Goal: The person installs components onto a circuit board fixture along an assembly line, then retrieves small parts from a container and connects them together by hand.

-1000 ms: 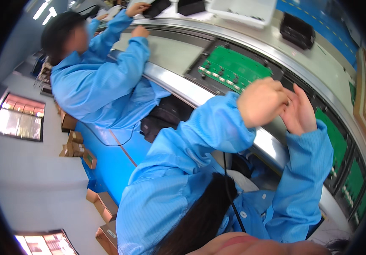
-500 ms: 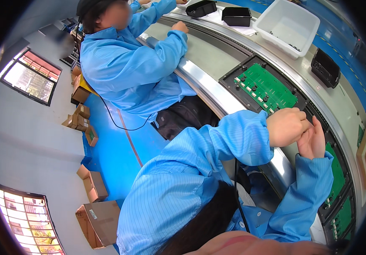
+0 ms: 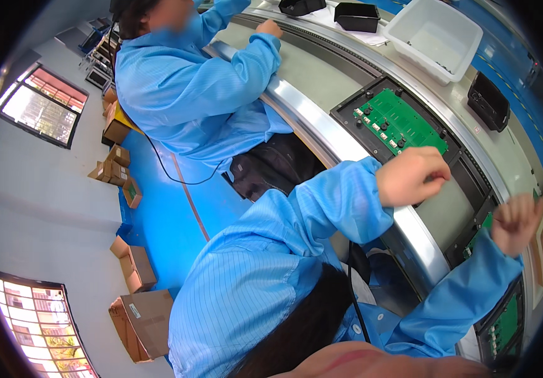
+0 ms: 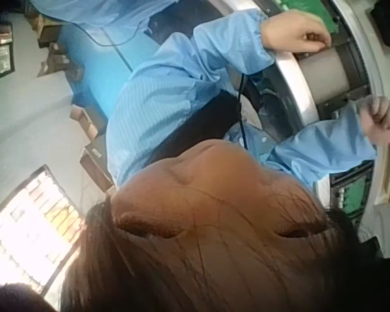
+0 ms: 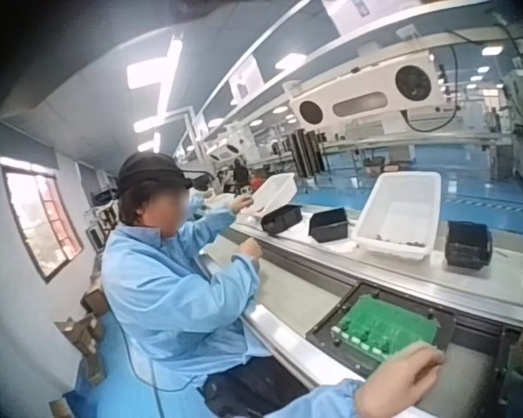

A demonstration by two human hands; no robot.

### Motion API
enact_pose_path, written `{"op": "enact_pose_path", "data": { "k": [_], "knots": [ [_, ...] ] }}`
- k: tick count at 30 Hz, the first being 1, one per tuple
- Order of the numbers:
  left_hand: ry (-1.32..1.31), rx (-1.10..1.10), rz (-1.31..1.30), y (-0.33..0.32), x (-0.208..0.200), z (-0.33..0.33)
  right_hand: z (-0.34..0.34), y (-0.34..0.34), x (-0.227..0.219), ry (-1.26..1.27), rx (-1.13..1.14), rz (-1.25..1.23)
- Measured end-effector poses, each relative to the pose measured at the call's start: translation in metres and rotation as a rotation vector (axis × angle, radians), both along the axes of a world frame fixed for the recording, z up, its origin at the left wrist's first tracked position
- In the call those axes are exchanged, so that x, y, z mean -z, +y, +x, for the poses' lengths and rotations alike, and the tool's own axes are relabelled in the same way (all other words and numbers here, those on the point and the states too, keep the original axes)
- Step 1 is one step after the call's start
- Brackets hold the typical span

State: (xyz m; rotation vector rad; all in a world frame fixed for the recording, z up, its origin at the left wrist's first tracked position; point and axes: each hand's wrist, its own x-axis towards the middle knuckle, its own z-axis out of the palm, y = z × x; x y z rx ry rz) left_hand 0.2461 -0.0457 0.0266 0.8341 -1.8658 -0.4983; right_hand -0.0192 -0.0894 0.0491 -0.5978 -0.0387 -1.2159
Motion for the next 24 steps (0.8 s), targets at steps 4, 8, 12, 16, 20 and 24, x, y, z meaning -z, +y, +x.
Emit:
{"op": "enact_pose_path", "data": {
  "k": [4, 8, 12, 16, 20, 24],
  "knots": [
    [0.029, -0.087, 0.136, -0.001, 0.008, 0.019, -0.023, 0.009, -0.018, -0.209, -0.076, -0.232],
    [0.112, -0.221, 0.381, 0.001, 0.014, 0.033, -0.014, 0.014, -0.026, -0.252, -0.181, -0.425],
    [0.125, -0.275, 0.367, -0.007, 0.023, 0.042, -0.008, 0.01, -0.017, -0.172, -0.166, -0.397],
    [0.004, -0.276, 0.348, -0.016, 0.014, 0.054, 0.001, -0.002, -0.001, -0.065, -0.154, -0.321],
    [-0.269, -0.189, 0.255, -0.029, 0.013, 0.051, 0.012, -0.007, 0.004, 0.015, -0.21, -0.329],
    [-0.479, -0.064, 0.004, -0.048, 0.024, 0.043, 0.021, -0.005, 0.007, 0.034, -0.172, -0.321]
  ]
}}
